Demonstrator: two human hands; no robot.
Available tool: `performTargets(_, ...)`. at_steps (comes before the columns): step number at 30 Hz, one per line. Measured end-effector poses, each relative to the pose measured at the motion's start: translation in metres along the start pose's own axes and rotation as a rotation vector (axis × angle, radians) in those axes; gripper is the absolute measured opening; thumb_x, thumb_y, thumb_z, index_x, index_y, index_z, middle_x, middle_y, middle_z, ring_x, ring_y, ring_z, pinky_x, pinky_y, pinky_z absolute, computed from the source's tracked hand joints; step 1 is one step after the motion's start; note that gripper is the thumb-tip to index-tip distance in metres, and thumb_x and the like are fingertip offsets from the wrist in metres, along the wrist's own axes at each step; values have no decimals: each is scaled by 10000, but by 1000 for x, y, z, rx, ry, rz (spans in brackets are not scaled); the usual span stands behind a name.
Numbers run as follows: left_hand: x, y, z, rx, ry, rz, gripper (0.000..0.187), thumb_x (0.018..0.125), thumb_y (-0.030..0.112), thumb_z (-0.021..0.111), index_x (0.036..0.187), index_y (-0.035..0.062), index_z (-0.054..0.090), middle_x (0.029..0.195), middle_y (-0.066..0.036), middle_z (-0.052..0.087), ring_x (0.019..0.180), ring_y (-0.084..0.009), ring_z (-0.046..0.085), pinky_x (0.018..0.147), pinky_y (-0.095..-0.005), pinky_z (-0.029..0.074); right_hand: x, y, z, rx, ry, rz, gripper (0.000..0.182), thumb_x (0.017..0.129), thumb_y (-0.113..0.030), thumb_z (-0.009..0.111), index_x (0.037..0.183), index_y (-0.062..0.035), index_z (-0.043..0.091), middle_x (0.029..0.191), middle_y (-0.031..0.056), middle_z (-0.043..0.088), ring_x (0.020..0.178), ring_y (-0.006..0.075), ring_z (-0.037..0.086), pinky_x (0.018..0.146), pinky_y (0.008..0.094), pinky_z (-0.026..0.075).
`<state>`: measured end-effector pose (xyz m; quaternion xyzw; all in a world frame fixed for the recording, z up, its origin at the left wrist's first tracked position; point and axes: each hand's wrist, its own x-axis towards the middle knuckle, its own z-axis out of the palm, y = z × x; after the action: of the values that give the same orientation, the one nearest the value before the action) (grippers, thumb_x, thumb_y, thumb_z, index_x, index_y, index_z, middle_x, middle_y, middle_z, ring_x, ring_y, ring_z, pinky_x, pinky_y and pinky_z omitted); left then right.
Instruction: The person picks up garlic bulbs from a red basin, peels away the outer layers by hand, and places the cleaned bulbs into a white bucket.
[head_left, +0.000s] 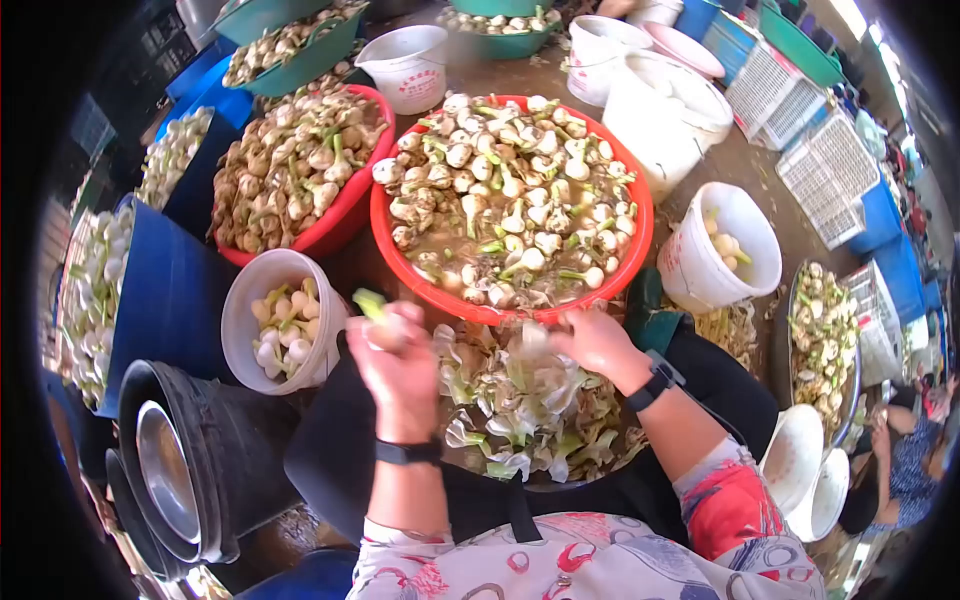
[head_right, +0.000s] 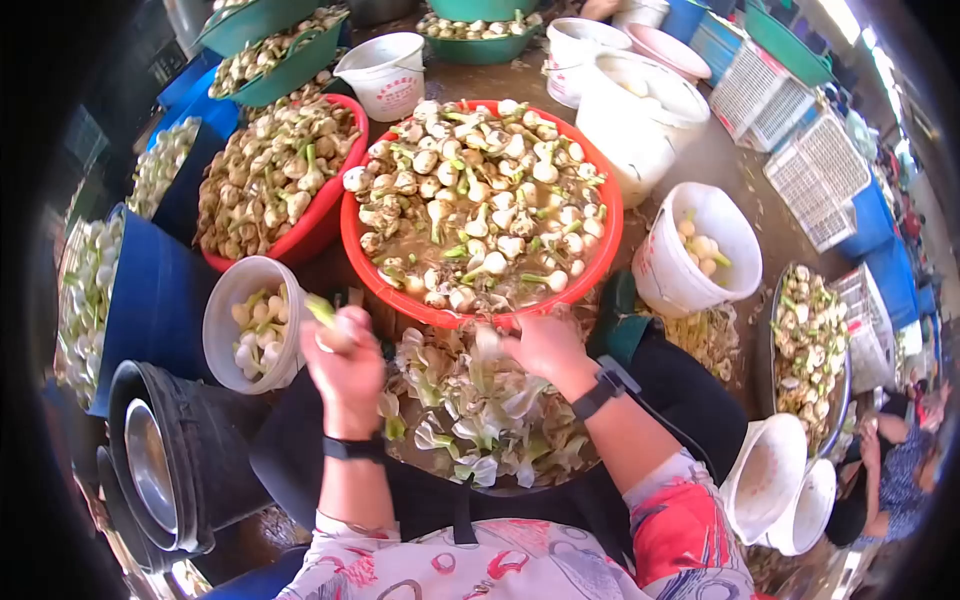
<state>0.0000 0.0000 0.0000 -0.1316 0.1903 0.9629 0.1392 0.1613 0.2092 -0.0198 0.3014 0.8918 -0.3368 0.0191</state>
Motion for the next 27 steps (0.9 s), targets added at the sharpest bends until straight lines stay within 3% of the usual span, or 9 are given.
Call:
performTargets(3, 2, 15, 30, -31, 268, -8, 463, 841, 394, 461, 1014, -35, 456, 854, -129, 535, 760, -219, 559, 718, -277, 486, 33, -32, 28, -283, 71, -100, 255, 759, -317, 529, 771, -68, 581, 712, 191, 578, 707, 309, 577, 613, 418, 440)
performTargets(5, 16, -7, -38, -179, -257, -419, 249, 854, 267, 455, 889, 25, 503, 778, -62, 540, 689, -151, 544, 624, -244, 466, 70, -57, 45, 76, 327, -327, 224, 772, -249, 502, 738, -40, 576, 686, 201, 566, 689, 329, 564, 612, 420, 442)
performTargets(7, -14, -37, -15, 324, 173, -335, 112, 832, 162, 477, 809, 71, 537, 677, -5, 542, 582, -115, 522, 529, -235, 427, 124, -59, 78, -30, 196, -474, 174, 755, -183, 487, 772, -42, 587, 646, 188, 560, 657, 361, 548, 616, 409, 449)
performTargets(11, -6, -42, -16, 361, 217, -247, 99, 830, 159, 465, 852, 98, 541, 683, 10, 550, 597, -134, 541, 530, -244, 429, 164, -63, 140, -413, 268, -632, 212, 708, -191, 498, 860, -91, 607, 854, 157, 581, 766, 322, 557, 692, 404, 457)
performTargets(15, 4, -45, -20, 378, 245, -300, 116, 835, 151, 453, 893, 85, 530, 734, -16, 560, 640, -151, 555, 560, -251, 443, 187, -62, 138, -361, -162, -337, 286, 699, -254, 545, 850, -18, 597, 858, 187, 578, 794, 305, 569, 711, 408, 456)
performTargets(17, 9, -56, -28, 455, 227, -330, 123, 831, 132, 457, 920, 78, 522, 752, -28, 562, 645, -155, 556, 567, -255, 446, 202, -63, 126, -180, -169, -194, 293, 709, -283, 561, 790, -4, 593, 704, 190, 574, 703, 327, 578, 639, 419, 452)
performTargets(20, 5, -65, -22, 774, 139, -156, 280, 822, 158, 502, 1061, 15, 473, 967, -98, 537, 888, -165, 517, 754, -252, 409, 170, -79, 88, 331, 117, -43, 344, 794, -311, 558, 635, -6, 539, 514, 71, 521, 454, 166, 508, 439, 300, 398)
performTargets(24, 4, -74, -26, 1395, -310, 230, 483, 823, 236, 535, 1204, -20, 382, 1214, -163, 419, 1171, -237, 355, 972, -313, 266, 106, -65, 57, 1217, -107, 346, 315, 835, -348, 513, 829, -38, 568, 682, 50, 582, 562, 135, 554, 495, 259, 462)
performTargets(27, -13, -79, -16, 1071, -508, 98, 517, 794, 286, 581, 1182, -11, 413, 1223, -173, 414, 1238, -279, 256, 1019, -369, 185, 63, -70, 60, 1535, -189, 367, 248, 864, -274, 476, 893, -42, 561, 809, 55, 591, 697, 134, 582, 574, 253, 486)
